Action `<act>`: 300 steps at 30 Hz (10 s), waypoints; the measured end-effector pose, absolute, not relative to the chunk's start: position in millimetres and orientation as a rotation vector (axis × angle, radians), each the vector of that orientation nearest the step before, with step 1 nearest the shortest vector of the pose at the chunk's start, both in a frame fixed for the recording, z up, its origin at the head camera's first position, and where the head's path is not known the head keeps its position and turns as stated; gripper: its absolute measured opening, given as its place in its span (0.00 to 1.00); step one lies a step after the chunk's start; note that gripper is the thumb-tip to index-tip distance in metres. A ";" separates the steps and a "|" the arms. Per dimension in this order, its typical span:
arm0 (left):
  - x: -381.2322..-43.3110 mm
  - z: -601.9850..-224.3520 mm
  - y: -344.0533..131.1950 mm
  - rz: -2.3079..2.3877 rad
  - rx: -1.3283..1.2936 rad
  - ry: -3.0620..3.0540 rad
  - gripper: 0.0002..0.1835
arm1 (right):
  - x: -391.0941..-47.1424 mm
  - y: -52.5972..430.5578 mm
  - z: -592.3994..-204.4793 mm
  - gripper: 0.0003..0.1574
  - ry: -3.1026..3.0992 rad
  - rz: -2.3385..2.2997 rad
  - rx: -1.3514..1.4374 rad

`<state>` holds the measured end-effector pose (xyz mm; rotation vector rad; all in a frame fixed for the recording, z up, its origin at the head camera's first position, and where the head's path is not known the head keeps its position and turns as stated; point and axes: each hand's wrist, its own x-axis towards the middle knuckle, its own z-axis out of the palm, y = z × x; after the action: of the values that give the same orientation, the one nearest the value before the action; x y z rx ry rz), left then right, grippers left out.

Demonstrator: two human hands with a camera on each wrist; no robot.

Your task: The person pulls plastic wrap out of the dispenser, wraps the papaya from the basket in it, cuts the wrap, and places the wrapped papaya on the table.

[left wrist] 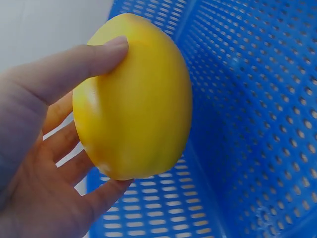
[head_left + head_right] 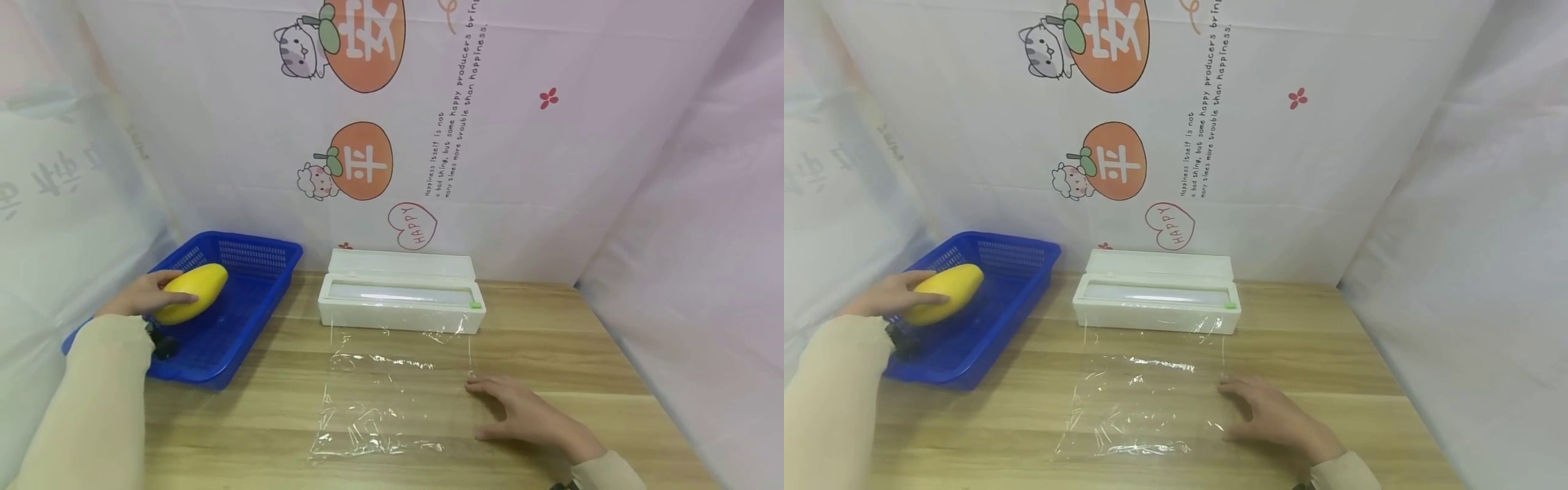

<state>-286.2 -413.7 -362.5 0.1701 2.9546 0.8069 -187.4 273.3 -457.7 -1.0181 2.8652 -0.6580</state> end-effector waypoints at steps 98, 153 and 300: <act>-236.2 -420.2 -103.8 1.090 1.329 2.600 0.40 | -186.8 273.5 -461.0 0.47 2.875 -0.682 -1.011; -230.7 -444.5 -78.8 1.108 1.242 2.484 0.38 | -184.7 273.8 -458.3 0.47 2.828 -0.745 -0.943; -246.0 -426.7 -128.0 1.131 1.240 2.545 0.21 | -217.7 263.7 -441.0 0.20 2.718 -1.095 -1.054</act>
<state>-246.0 -128.0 -426.7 1.2398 2.5449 1.1315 -217.7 263.7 -441.0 -1.0537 2.7178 -1.0953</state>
